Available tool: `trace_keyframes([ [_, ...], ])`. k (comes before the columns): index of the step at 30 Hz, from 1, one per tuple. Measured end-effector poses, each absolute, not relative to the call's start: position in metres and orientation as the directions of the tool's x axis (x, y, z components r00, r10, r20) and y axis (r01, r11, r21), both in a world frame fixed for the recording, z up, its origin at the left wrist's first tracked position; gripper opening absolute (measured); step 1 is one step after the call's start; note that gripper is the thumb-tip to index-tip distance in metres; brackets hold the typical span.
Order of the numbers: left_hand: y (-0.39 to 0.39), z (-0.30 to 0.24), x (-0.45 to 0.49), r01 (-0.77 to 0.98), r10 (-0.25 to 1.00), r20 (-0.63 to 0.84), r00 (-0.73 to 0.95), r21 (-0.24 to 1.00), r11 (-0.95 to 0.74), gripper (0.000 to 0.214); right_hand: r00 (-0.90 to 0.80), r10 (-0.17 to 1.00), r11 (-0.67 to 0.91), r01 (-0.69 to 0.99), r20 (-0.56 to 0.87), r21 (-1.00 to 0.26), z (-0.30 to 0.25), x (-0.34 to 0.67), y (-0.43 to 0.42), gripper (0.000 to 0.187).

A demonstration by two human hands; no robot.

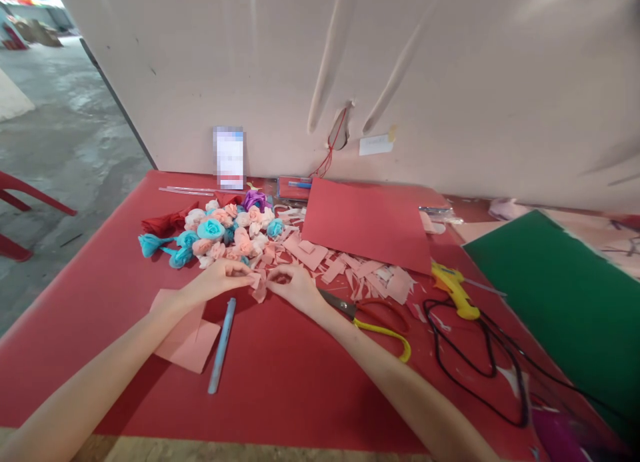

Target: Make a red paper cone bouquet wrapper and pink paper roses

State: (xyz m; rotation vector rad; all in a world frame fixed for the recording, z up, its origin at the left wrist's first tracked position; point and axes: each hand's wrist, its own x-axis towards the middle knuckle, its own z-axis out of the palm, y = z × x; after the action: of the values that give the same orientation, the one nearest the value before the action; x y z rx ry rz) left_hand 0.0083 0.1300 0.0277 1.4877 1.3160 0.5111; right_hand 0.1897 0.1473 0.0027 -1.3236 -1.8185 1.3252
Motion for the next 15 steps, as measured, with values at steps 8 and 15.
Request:
trace_keyframes([
  [8,0.1297,0.028,0.0038,0.476,0.88,-0.302,0.367,0.873,0.101,0.024,-0.459,0.886,0.224,0.54,-0.061,-0.811,0.0041,0.1875,0.1445,0.017],
  [15,0.1299,0.0238,0.0041,0.529,0.879,-0.318,0.354,0.843,0.092,0.028,-0.554,0.829,0.344,0.608,-0.072,-0.716,0.007,0.1868,0.1496,0.016],
])
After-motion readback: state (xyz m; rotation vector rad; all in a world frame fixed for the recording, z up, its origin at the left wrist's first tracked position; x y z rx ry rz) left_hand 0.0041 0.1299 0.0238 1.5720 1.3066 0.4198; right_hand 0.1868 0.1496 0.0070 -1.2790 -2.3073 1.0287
